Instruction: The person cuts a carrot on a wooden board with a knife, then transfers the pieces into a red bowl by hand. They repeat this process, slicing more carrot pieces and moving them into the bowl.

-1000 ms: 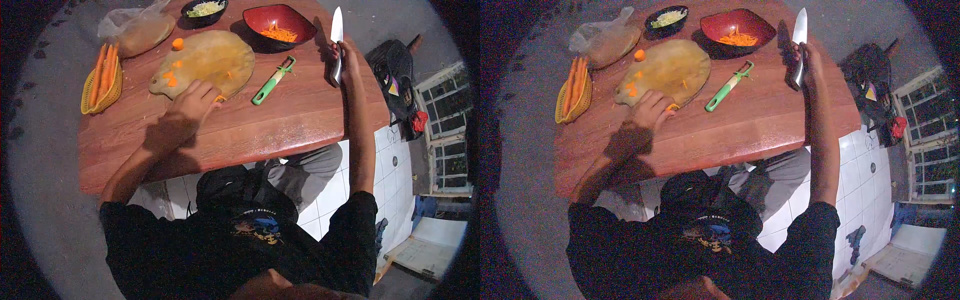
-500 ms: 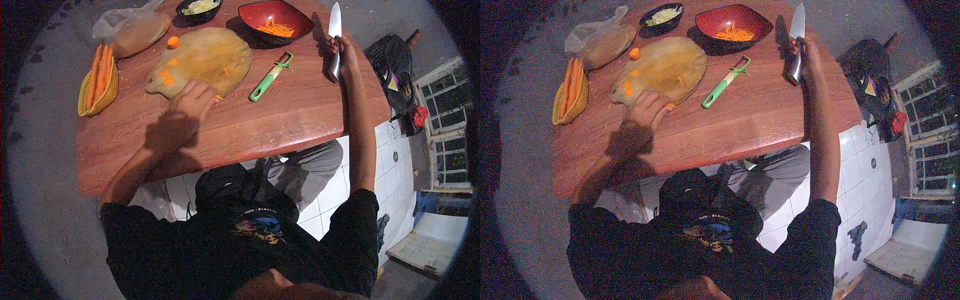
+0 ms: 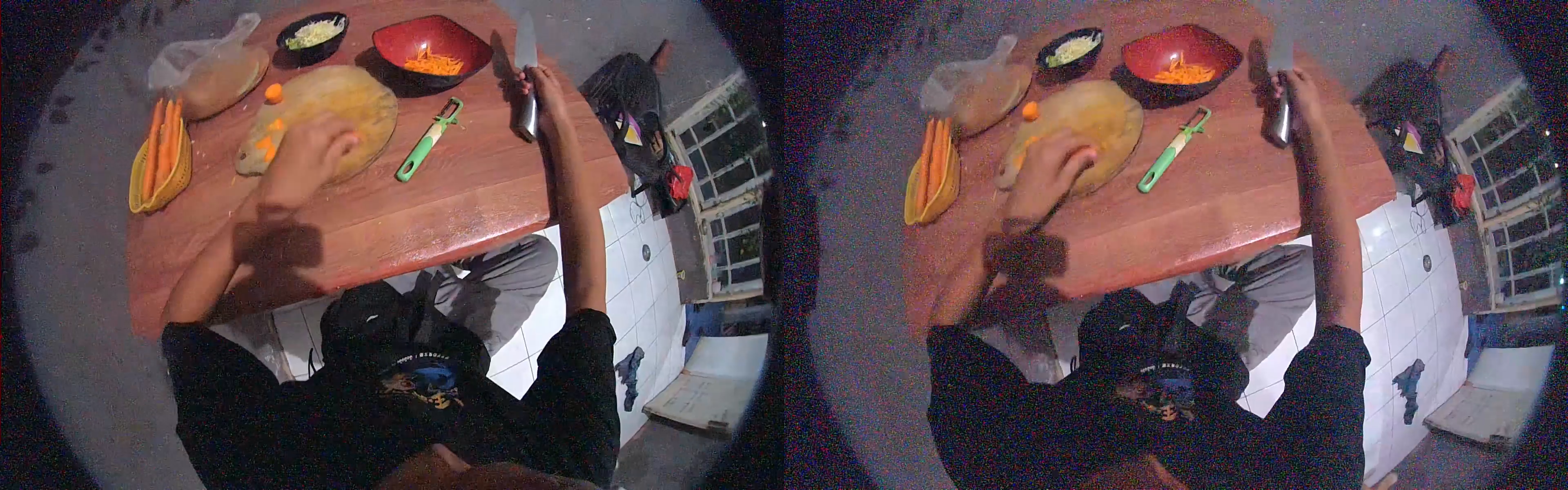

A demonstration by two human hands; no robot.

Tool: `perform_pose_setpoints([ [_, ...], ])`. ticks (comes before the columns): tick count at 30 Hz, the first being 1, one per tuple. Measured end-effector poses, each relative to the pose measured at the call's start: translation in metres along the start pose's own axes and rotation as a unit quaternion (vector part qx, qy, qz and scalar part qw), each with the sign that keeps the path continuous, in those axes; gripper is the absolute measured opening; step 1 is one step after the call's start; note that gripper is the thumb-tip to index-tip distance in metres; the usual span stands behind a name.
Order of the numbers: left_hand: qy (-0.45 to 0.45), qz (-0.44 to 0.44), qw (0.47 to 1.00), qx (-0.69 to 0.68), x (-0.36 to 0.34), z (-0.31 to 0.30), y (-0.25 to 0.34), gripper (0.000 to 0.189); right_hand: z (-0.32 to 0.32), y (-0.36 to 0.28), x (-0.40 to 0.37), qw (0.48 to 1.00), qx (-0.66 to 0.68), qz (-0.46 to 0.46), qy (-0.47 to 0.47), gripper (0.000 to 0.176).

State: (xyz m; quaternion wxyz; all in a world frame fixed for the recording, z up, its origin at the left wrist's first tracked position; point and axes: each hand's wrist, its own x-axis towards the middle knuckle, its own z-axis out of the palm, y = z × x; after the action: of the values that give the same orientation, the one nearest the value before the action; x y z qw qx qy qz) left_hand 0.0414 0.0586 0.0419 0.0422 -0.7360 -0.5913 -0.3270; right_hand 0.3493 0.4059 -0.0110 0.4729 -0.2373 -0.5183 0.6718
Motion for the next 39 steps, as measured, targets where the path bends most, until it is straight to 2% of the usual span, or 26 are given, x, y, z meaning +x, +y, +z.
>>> perform_pose_setpoints([
  [1,0.014,-0.003,0.999,-0.031,0.017,-0.004,-0.003,0.015,0.005,0.0,-0.004,0.999,0.031,0.011,0.011,0.011],
  [2,0.017,0.005,0.999,-0.031,0.037,-0.006,-0.007,0.015,0.008,-0.001,-0.004,0.998,-0.003,0.021,0.051,0.011],
  [4,-0.028,-0.09,0.985,-0.145,0.084,-0.006,-0.019,0.02,-0.003,0.006,0.004,1.0,-0.021,0.003,0.018,0.011],
  [5,-0.024,-0.081,0.986,-0.145,0.108,-0.003,-0.027,0.02,0.007,0.001,-0.007,0.999,0.019,-0.009,0.032,0.009],
  [7,-0.116,-0.123,0.928,-0.332,0.152,0.009,-0.042,0.025,0.014,-0.007,-0.015,0.999,0.036,0.005,0.03,0.01],
  [8,-0.114,-0.116,0.929,-0.332,0.17,0.019,-0.051,0.025,0.014,-0.006,-0.014,0.998,0.039,-0.004,0.046,0.011],
  [10,-0.196,-0.156,0.863,-0.439,0.197,0.036,-0.062,0.027,0.006,0.0,-0.006,0.998,0.045,0.014,0.052,0.014],
  [12,-0.188,-0.159,0.872,-0.422,0.206,0.029,-0.04,0.022,0.002,-0.001,-0.005,0.998,0.043,0.018,0.039,0.014],
  [13,-0.219,-0.187,0.853,-0.435,0.212,0.028,-0.036,0.02,-0.005,0.005,0.003,0.998,0.066,0.018,0.002,0.016],
  [14,-0.25,-0.214,0.832,-0.447,0.218,0.03,-0.033,0.021,0.008,-0.005,-0.007,0.999,0.016,0.014,0.041,0.017],
  [15,-0.202,-0.186,0.86,-0.43,0.222,0.039,-0.032,0.023,0.015,-0.004,-0.011,0.998,0.021,0.01,0.065,0.011],
  [16,-0.203,-0.18,0.861,-0.43,0.226,0.045,-0.035,0.023,0.02,-0.006,-0.012,0.996,0.026,0.006,0.089,0.005],
  [17,-0.23,-0.186,0.862,-0.412,0.227,0.045,-0.036,0.018,0.01,-0.002,-0.005,0.996,0.066,0.033,0.043,0.008],
  [18,-0.255,-0.193,0.861,-0.395,0.227,0.047,-0.041,0.017,0.015,-0.008,-0.01,0.996,0.066,0.03,0.045,0.008],
  [19,-0.345,-0.138,0.843,-0.389,0.25,0.074,-0.078,0.021,0.029,-0.016,-0.021,0.996,0.058,0.03,0.062,0.009],
  [23,-0.338,-0.13,0.839,-0.407,0.26,0.098,-0.094,0.022,0.019,-0.007,-0.011,0.995,0.042,0.032,0.08,0.016],
  [25,-0.265,-0.163,0.873,-0.376,0.257,0.091,-0.079,0.023,0.017,-0.007,-0.012,0.995,0.042,0.033,0.081,0.019],
  [26,-0.267,-0.162,0.873,-0.375,0.255,0.089,-0.074,0.023,0.018,-0.008,-0.012,0.996,0.036,0.033,0.075,0.019],
  [28,-0.25,-0.208,0.842,-0.431,0.253,0.085,-0.066,0.026,0.02,-0.01,-0.014,0.997,0.031,0.032,0.071,0.02],
  [29,-0.251,-0.208,0.842,-0.431,0.254,0.088,-0.067,0.026,0.02,-0.01,-0.014,0.997,0.026,0.027,0.065,0.018],
  [31,-0.218,-0.213,0.801,-0.516,0.254,0.097,-0.071,0.031,0.021,-0.009,-0.014,0.998,0.021,0.023,0.061,0.017],
  [34,-0.213,-0.201,0.823,-0.487,0.251,0.098,-0.071,0.034,0.02,-0.009,-0.014,0.997,0.011,0.017,0.073,0.016],
  [39,-0.19,-0.218,0.805,-0.518,0.241,0.104,-0.07,0.03,0.021,-0.01,-0.012,0.997,-0.011,0.023,0.071,0.015],
])
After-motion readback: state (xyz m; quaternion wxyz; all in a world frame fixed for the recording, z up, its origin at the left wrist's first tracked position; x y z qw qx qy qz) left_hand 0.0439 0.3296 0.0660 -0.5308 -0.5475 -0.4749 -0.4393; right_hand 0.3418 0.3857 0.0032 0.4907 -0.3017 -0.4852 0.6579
